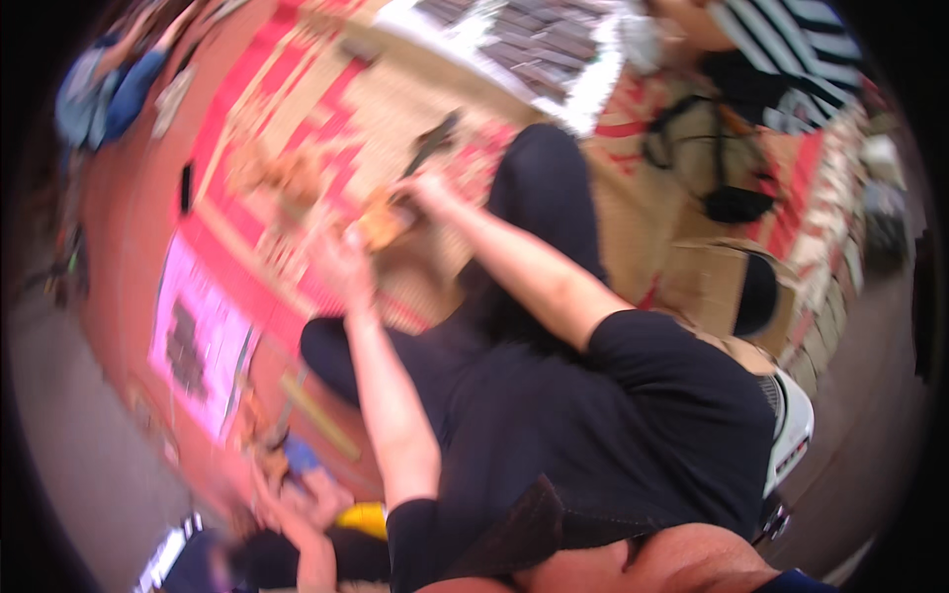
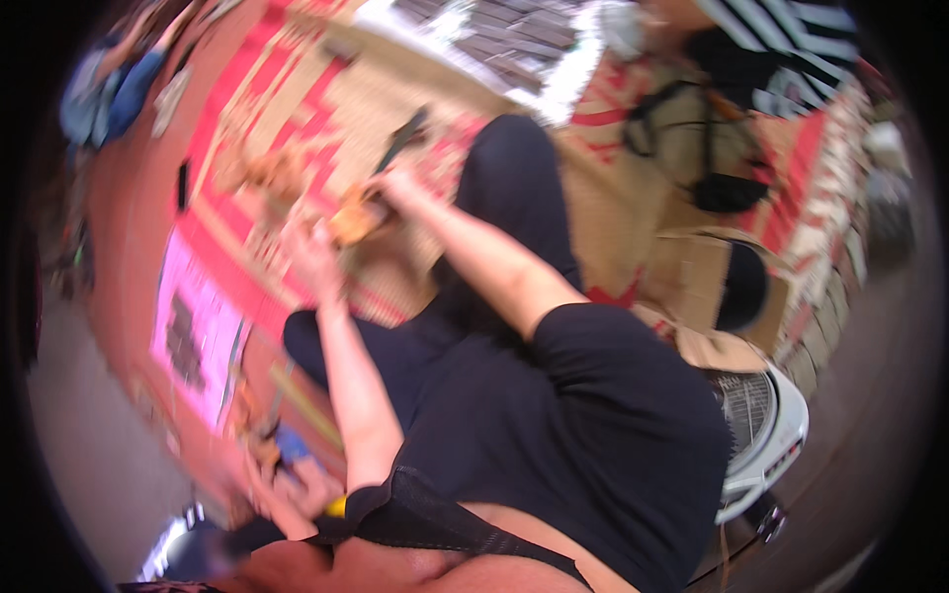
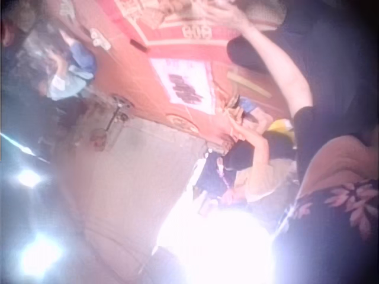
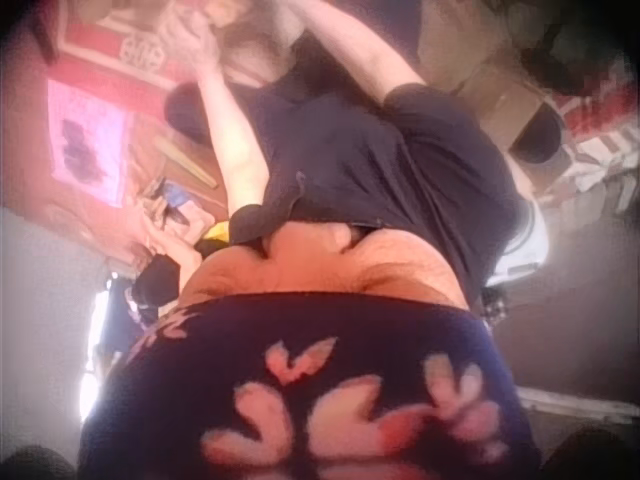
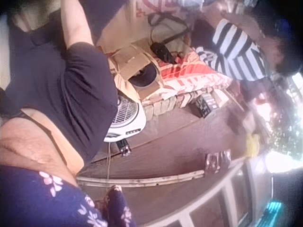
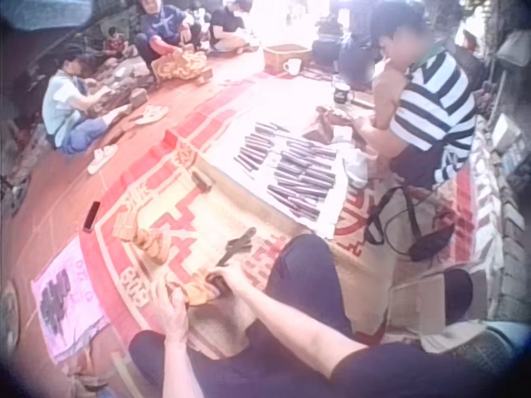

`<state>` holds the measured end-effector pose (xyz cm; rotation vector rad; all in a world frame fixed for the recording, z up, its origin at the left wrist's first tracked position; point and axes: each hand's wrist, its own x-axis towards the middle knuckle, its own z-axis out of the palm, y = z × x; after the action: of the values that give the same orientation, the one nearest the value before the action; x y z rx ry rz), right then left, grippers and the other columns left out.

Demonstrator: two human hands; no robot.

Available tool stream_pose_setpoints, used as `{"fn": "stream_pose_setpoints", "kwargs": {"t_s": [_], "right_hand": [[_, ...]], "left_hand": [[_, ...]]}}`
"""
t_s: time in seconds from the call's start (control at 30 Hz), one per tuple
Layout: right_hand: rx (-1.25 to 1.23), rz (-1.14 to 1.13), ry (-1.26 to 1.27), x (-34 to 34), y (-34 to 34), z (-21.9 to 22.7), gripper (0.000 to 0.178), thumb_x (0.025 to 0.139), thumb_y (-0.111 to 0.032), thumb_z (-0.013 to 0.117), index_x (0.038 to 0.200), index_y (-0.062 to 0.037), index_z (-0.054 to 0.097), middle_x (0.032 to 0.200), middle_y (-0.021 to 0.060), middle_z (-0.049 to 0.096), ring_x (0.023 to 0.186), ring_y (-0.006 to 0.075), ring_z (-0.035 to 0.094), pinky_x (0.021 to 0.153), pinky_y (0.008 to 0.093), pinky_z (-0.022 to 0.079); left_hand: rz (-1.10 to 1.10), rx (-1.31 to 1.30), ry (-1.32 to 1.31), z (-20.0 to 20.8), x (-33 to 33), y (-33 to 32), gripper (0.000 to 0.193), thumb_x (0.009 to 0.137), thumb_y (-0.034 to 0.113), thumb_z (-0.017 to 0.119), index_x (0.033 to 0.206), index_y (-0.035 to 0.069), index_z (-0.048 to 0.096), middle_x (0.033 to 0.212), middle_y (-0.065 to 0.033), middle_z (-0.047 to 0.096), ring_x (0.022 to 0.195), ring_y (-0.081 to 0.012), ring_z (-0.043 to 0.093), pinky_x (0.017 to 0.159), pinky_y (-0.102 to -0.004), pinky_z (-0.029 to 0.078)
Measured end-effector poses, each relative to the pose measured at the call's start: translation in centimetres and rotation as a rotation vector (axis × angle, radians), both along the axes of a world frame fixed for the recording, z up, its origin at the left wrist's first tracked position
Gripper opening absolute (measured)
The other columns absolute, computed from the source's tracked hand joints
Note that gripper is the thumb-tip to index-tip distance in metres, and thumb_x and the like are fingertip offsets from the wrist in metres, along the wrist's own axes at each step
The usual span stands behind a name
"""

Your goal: The person sits on a mat and uses a knife to carve a small piece of wood. They hold the wood in their left hand and carefully shave off pieces with the knife in their right hand, rotating the wood as needed.

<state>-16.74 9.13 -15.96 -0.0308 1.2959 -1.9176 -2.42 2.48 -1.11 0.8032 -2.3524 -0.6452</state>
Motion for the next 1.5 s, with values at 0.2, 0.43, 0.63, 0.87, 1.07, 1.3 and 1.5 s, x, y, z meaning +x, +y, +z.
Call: {"fn": "stream_pose_setpoints", "kwargs": {"t_s": [0.2, 0.43, 0.63, 0.87, 1.07, 1.3, 1.5], "right_hand": [[0.197, 0.197, 0.121, -1.1, 0.6, 3.7, 0.034, 0.069, -0.012, 0.078, 0.098, 0.0022, 0.066, 0.084, 0.0076, 0.067, 0.075, 0.0131, 0.061, 0.067, 0.0262, 0.046], [0.183, 0.368, 0.225, -1.6, -0.2, 5.3, 0.042, 0.069, -0.013, 0.079, 0.106, 0.0038, 0.067, 0.090, 0.0093, 0.069, 0.084, 0.0159, 0.064, 0.076, 0.0276, 0.049], [0.193, 0.283, 0.084, -2.2, -0.5, 4.3, 0.021, 0.072, -0.009, 0.075, 0.089, 0.0007, 0.072, 0.082, 0.0073, 0.070, 0.076, 0.0126, 0.063, 0.069, 0.0261, 0.048], [0.186, 0.344, 0.211, -1.5, -0.7, 3.6, 0.023, 0.073, -0.013, 0.077, 0.090, 0.0010, 0.071, 0.080, 0.0068, 0.069, 0.075, 0.0115, 0.064, 0.066, 0.0250, 0.047], [0.218, 0.248, 0.078, -2.1, -0.7, 3.8, 0.021, 0.073, -0.014, 0.076, 0.086, -0.0001, 0.068, 0.078, 0.0073, 0.069, 0.067, 0.0133, 0.063, 0.062, 0.0279, 0.049], [0.191, 0.158, 0.108, -1.6, -1.1, 3.8, 0.019, 0.071, -0.011, 0.076, 0.084, -0.0008, 0.067, 0.076, 0.0079, 0.067, 0.066, 0.0149, 0.063, 0.059, 0.0290, 0.050], [0.033, -0.164, 0.068, -3.6, 0.6, 6.9, 0.018, 0.076, -0.015, 0.074, 0.086, -0.0010, 0.068, 0.080, 0.0088, 0.069, 0.063, 0.0144, 0.063, 0.061, 0.0267, 0.051]], "left_hand": [[0.000, -0.079, -0.018, 0.5, 0.0, -0.1, 0.047, 0.092, 0.030, 0.049, 0.132, 0.006, 0.051, 0.119, -0.0183, 0.054, 0.110, -0.0350, 0.050, 0.096, -0.0450, 0.039], [-0.006, 0.054, -0.043, 1.3, 0.5, -0.5, 0.050, 0.089, 0.031, 0.049, 0.131, 0.005, 0.051, 0.125, -0.0182, 0.053, 0.115, -0.0372, 0.049, 0.099, -0.0462, 0.036], [-0.028, 0.042, -0.035, 1.2, 0.7, -1.1, 0.046, 0.091, 0.028, 0.048, 0.131, 0.006, 0.051, 0.120, -0.0160, 0.053, 0.113, -0.0335, 0.050, 0.100, -0.0428, 0.037], [-0.018, 0.027, -0.064, 1.6, 0.5, -0.5, 0.047, 0.090, 0.029, 0.050, 0.131, 0.007, 0.052, 0.118, -0.0161, 0.054, 0.111, -0.0347, 0.051, 0.097, -0.0445, 0.038], [-0.036, -0.017, -0.032, 1.3, 0.3, -0.6, 0.050, 0.088, 0.030, 0.053, 0.131, 0.006, 0.052, 0.112, -0.0193, 0.054, 0.106, -0.0378, 0.050, 0.094, -0.0478, 0.039], [-0.037, -0.058, -0.055, 1.5, 0.0, -0.4, 0.050, 0.087, 0.029, 0.053, 0.131, 0.005, 0.052, 0.112, -0.0189, 0.054, 0.106, -0.0375, 0.050, 0.095, -0.0478, 0.037], [-0.048, -0.070, -0.024, 0.3, 0.1, -0.9, 0.046, 0.090, 0.028, 0.052, 0.131, 0.007, 0.052, 0.117, -0.0157, 0.055, 0.110, -0.0346, 0.052, 0.095, -0.0436, 0.040]]}}
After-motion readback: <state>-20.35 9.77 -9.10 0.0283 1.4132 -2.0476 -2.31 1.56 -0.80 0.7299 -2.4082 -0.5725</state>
